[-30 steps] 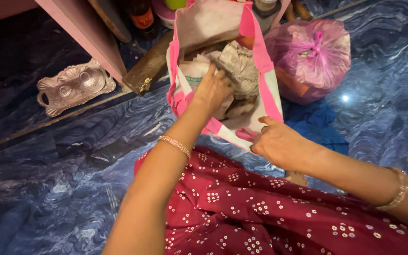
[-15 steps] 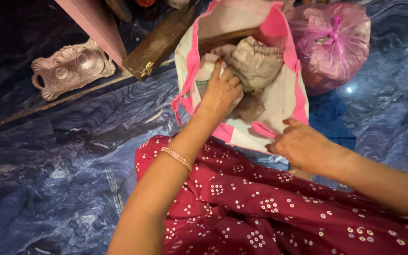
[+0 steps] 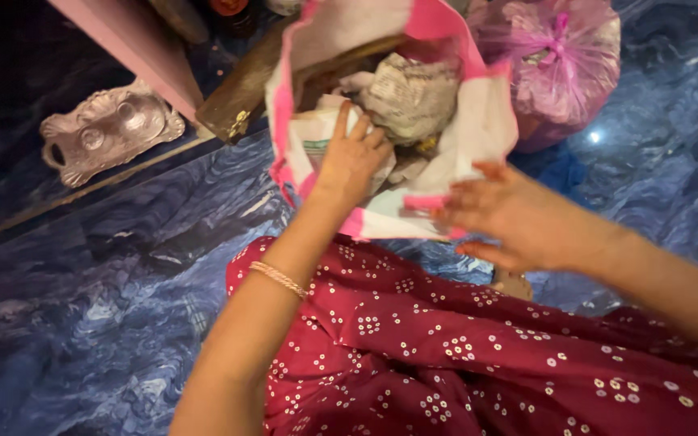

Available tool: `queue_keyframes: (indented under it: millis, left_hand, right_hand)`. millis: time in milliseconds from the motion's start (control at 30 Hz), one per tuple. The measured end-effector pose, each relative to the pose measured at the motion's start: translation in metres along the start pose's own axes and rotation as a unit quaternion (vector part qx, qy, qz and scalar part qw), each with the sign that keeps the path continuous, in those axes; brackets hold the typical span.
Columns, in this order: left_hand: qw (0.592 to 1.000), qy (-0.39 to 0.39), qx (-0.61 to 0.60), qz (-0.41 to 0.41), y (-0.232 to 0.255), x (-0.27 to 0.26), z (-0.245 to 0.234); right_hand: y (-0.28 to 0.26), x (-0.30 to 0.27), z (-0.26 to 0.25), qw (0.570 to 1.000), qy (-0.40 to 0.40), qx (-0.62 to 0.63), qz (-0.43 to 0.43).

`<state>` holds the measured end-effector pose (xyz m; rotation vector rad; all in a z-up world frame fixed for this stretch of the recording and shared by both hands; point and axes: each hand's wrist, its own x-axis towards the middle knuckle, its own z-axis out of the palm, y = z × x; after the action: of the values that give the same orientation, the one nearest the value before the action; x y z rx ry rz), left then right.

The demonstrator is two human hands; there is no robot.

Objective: The person sits on the floor and transfers various items, including paper-wrapped bundles and small packages, from a pink and white reusable tote bag into a pink plastic bag. They then tie the plastic bag closed.

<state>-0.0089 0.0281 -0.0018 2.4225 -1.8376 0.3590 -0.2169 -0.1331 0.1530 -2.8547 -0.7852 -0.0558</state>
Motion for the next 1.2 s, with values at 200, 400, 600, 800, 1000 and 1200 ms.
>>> queue_keyframes:
  millis: [200,400,600,800,1000,1200]
  left_hand:
    - [0.997,-0.059,-0.039,0.015,-0.043,0.000,-0.015]
    - [0.970,-0.009,-0.215,-0.110,-0.062,0.002,-0.042]
    - [0.870,0.037,-0.437,-0.225,-0.046,-0.003,-0.079]
    - [0.906,0.003,-0.367,-0.210,-0.030,-0.013,-0.067]
    - [0.923,-0.005,-0.322,-0.213,-0.021,-0.002,-0.074]
    - [0.936,-0.013,-0.288,-0.200,-0.015,0.006,-0.088]
  right_hand:
    - [0.070,-0.051,-0.012,0.969,0.194,0.015,0.155]
    - [0.148,-0.098,0.092,0.965,-0.163,0.058,0.198]
    - [0.216,-0.092,0.274,0.912,-0.154,0.161,0.343]
    - [0.194,-0.068,0.347,0.741,-0.078,0.238,0.624]
    - [0.180,-0.026,0.320,0.675,-0.020,0.226,0.702]
    - [0.199,-0.033,0.385,0.717,0.004,0.197,0.668]
